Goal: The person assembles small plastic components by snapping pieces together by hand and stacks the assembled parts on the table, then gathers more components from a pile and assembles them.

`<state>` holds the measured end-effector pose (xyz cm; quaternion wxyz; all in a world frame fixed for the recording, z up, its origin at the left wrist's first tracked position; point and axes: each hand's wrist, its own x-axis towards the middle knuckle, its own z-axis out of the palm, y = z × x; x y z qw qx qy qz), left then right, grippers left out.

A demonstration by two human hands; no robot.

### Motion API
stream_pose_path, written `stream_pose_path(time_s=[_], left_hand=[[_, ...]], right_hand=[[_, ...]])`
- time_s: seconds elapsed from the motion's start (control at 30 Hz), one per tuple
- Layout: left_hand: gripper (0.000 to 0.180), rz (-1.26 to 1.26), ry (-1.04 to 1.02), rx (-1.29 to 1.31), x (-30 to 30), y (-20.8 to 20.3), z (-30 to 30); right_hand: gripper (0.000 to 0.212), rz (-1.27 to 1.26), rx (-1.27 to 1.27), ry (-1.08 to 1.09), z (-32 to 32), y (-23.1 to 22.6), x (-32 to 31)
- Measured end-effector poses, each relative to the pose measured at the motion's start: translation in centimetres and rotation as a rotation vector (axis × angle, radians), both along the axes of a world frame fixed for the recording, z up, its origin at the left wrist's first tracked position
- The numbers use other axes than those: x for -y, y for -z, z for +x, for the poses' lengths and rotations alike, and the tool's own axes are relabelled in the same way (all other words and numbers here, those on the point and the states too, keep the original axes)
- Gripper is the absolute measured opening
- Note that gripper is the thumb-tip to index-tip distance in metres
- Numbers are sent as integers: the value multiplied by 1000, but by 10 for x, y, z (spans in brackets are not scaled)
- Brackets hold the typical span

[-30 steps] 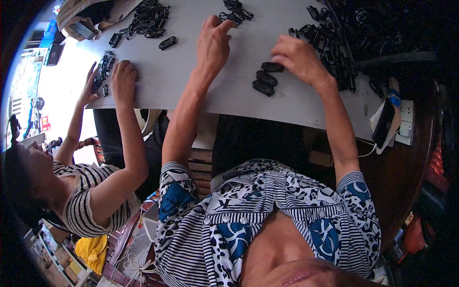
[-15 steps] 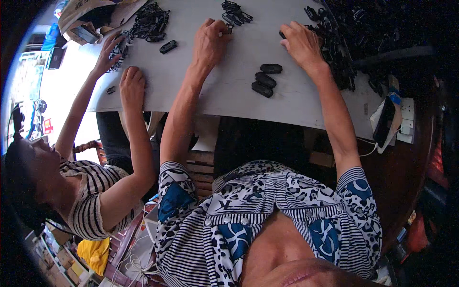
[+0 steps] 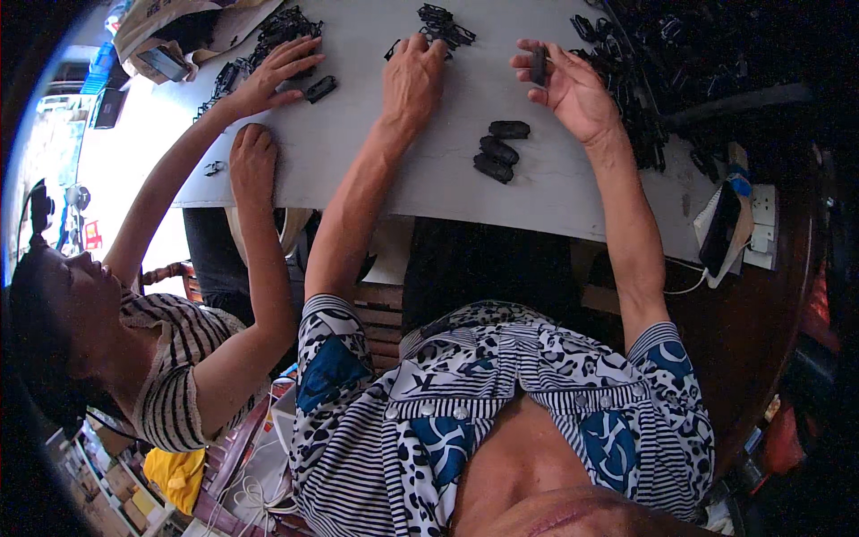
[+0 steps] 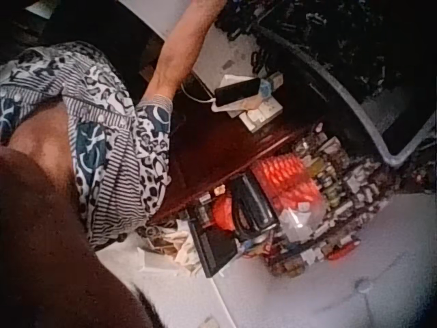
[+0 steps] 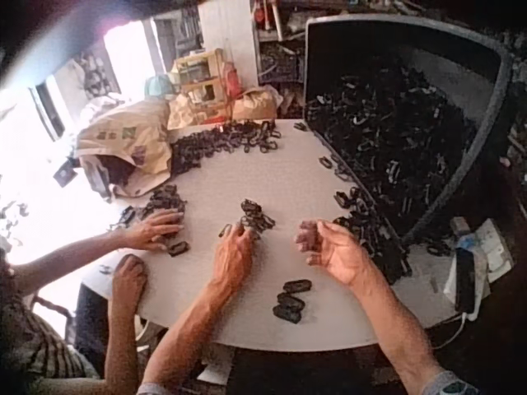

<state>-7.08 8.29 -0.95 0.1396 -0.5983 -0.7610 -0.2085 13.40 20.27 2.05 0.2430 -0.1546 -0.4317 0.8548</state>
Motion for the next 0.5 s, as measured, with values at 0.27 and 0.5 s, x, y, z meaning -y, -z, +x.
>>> stream_pose_path(time_s=[0.27,0.5], left_hand=[[25,90,164,1306,0,-21,22],[21,22,238,1758,-8,-10,25]], right_hand=[[34,610,326,30,5,16,1],[34,816,517,141,4,9,17]])
